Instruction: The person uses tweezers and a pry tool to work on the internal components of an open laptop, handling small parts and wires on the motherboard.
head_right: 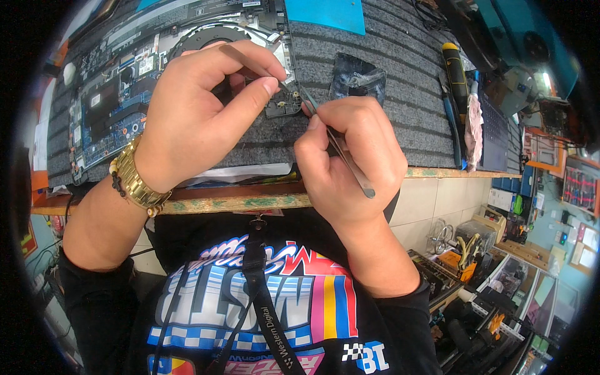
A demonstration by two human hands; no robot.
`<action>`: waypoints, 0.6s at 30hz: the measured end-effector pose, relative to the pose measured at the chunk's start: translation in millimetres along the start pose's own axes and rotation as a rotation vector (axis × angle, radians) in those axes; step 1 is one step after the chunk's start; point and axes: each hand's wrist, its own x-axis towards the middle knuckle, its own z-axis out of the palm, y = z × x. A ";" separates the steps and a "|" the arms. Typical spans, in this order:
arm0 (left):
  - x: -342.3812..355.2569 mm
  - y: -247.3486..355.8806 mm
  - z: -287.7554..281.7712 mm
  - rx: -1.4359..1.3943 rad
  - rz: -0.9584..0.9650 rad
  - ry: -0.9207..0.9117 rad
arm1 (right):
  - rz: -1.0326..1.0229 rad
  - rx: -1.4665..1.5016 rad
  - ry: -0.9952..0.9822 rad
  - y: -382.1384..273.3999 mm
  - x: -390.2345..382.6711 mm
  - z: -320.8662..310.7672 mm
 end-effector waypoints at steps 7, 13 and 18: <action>0.4 -0.6 1.2 -0.013 0.003 0.007 | -0.042 -0.028 -0.013 -1.4 2.7 0.4; 0.6 -0.2 0.6 0.009 0.006 0.001 | -0.062 -0.046 -0.023 -2.4 4.2 -0.4; 1.1 -0.4 0.9 0.002 0.013 0.001 | -0.083 -0.055 -0.032 -3.2 6.1 -0.3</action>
